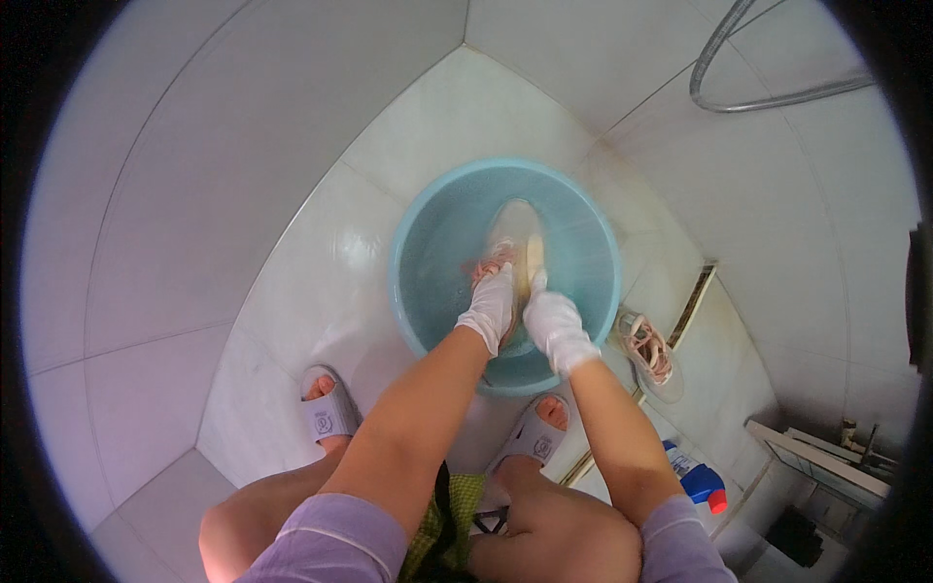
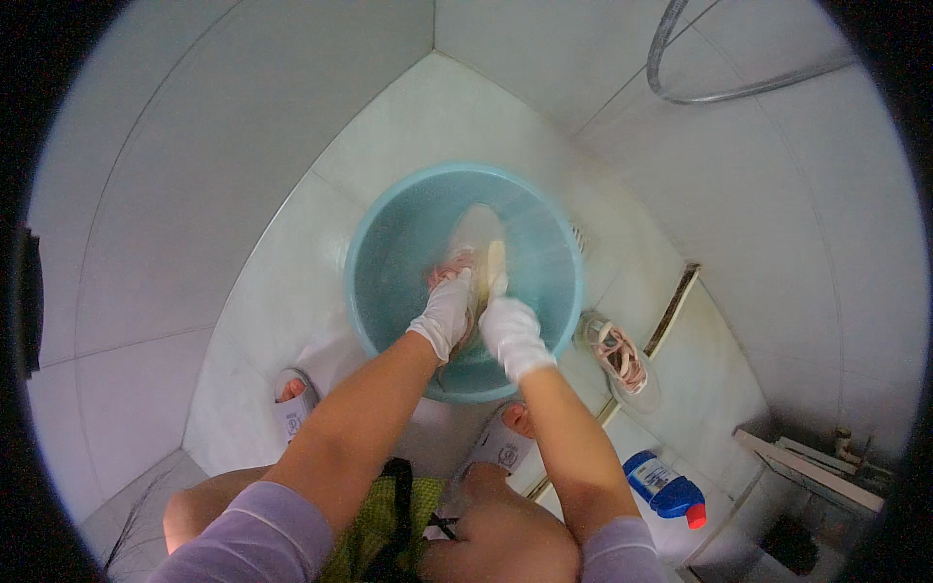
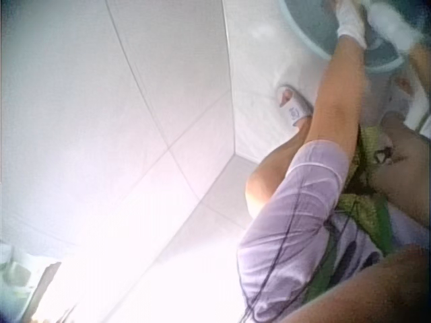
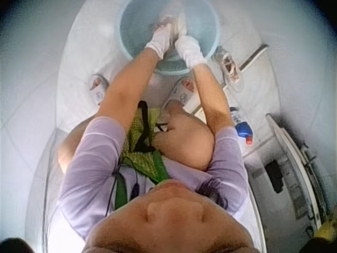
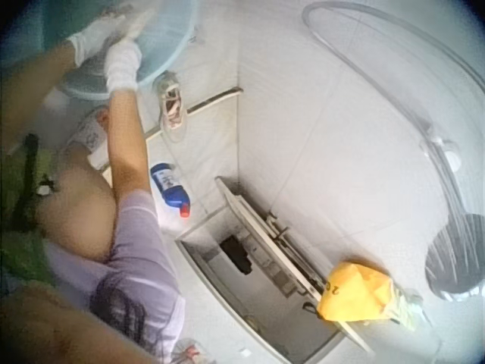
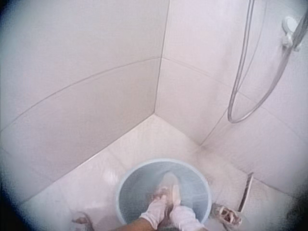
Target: The person scrubs a pair of sneakers with a brush in a basin of soapy water and rinses them under a shower head.
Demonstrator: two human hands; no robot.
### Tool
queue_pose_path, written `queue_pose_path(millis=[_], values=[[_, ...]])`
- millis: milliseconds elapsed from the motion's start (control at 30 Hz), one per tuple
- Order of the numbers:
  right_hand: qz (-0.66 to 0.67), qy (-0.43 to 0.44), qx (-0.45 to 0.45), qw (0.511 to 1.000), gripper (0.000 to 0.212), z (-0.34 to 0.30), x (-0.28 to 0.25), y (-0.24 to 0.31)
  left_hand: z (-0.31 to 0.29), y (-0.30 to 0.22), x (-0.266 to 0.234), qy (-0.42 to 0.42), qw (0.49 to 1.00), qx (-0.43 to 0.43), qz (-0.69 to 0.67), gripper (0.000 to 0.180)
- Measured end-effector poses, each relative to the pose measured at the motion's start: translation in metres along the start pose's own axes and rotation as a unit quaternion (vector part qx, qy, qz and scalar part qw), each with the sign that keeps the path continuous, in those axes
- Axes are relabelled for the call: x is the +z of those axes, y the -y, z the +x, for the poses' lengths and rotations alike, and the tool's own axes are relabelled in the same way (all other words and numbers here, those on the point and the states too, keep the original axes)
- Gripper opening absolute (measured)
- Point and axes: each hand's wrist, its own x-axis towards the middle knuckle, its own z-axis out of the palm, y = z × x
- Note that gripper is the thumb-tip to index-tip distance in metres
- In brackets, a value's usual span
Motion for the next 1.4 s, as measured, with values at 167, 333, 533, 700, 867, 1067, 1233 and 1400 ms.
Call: queue_pose_path(millis=[167, 333, 533, 700, 867, 1067, 1233, 1400], values=[[-0.017, 0.041, -0.040, 0.998, 0.050, -0.059, 0.001, 0.024, -0.005, -0.024, -0.030, 0.047, 0.985, -0.074, -0.150, 0.046], [-0.027, 0.005, -0.019, 0.999, 0.041, 0.002, -0.015, 0.002, -0.010, -0.032, -0.008, 0.008, 0.992, -0.062, -0.112, 0.046], [0.214, -0.165, -0.021, 0.963, 0.043, -0.036, -0.014, -0.056, -0.039, -0.094, -0.072, 0.113, 0.970, 0.090, 0.197, 0.037], [0.503, -0.100, 0.078, 0.855, 0.046, -0.074, -0.042, -0.052, -0.035, -0.140, -0.107, 0.273, 0.828, 0.159, 0.464, 0.037], [0.271, -0.111, 0.085, 0.952, 0.045, -0.058, -0.024, -0.050, -0.058, -0.140, -0.065, 0.074, 0.898, 0.156, 0.405, 0.033], [0.305, -0.127, 0.087, 0.940, 0.042, -0.053, -0.005, -0.057, -0.068, -0.107, -0.081, -0.162, 0.900, 0.312, 0.259, 0.038], [0.168, -0.058, -0.006, 0.984, 0.039, -0.064, 0.022, 0.003, -0.064, -0.083, -0.084, -0.046, 0.981, 0.107, -0.158, 0.033], [0.093, -0.032, -0.058, 0.993, 0.044, -0.036, 0.003, 0.026, -0.047, -0.058, -0.076, -0.091, 0.980, 0.167, -0.055, 0.021]])
